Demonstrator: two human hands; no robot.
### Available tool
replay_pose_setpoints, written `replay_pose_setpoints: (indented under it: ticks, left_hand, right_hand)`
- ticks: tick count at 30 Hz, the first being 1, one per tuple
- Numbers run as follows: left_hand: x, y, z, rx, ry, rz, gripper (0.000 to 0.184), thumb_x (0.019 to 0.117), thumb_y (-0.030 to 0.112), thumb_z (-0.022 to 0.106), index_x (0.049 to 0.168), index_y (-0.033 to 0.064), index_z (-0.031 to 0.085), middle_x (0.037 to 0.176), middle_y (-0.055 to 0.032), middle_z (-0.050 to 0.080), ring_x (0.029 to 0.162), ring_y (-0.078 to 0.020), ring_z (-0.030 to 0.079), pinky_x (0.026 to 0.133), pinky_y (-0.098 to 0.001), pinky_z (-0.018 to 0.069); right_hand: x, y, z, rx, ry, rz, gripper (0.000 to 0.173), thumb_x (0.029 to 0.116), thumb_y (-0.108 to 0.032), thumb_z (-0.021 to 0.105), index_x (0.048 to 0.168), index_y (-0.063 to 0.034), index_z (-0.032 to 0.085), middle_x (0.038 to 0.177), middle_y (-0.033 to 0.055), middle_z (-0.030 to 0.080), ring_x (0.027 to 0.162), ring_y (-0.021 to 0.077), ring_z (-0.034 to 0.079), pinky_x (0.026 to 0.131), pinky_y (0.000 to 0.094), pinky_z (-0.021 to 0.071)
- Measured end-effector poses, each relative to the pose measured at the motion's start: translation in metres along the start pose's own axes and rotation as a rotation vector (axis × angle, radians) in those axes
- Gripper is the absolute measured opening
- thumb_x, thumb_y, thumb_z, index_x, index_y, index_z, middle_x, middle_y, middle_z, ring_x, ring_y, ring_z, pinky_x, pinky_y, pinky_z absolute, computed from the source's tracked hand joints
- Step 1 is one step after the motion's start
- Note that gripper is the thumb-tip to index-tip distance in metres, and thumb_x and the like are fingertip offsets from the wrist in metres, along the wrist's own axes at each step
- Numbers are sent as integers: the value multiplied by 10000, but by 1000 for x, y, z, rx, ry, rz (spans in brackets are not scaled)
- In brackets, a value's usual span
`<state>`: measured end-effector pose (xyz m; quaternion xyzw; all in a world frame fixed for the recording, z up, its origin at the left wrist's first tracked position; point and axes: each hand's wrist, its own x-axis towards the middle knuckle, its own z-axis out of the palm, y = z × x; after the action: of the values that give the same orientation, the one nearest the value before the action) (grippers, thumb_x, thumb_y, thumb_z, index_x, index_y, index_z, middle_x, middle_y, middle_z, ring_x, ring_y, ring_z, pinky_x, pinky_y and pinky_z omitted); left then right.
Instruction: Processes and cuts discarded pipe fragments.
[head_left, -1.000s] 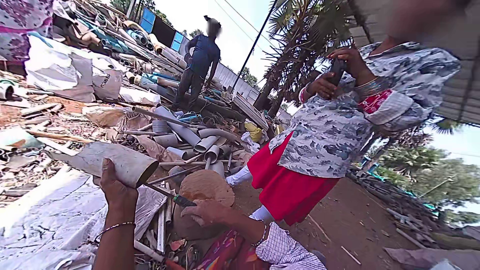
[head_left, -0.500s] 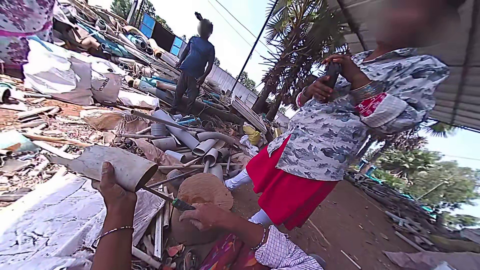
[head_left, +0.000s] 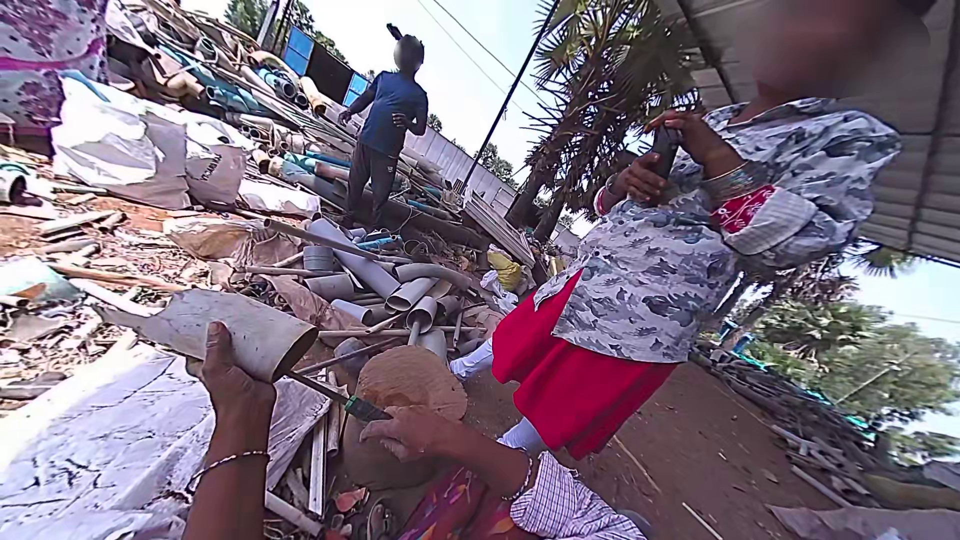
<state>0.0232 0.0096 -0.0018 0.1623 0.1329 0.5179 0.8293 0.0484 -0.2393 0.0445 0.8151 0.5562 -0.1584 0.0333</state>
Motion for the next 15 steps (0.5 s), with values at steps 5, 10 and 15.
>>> replay_pose_setpoints:
  ticks: [5,10,15]
  left_hand:
    - [2,-1,-2,8,4,-5,522,1108,259,391,1572,94,219,1398,-96,548,1195,-130,619,997,-326,538]
    - [0,-1,-1,15,6,3,507,1109,259,392,1560,87,239,1375,-90,558,1183,-125,622,995,-328,537]
    - [1,-1,0,24,23,-1,516,1107,267,397,1564,90,238,1389,-93,548,1178,-126,622,993,-325,535]
  right_hand:
    - [1,1,0,-4,-18,-2,380,1011,-46,543,1382,-60,622,1225,316,628,1132,465,625,965,593,485]
    - [0,1,0,8,-9,-1,379,1006,-40,552,1379,-51,622,1248,316,624,1155,464,620,980,591,481]
    - [1,2,0,3,1,-19,366,1007,-38,547,1363,-42,632,1217,317,636,1130,468,629,963,588,490]
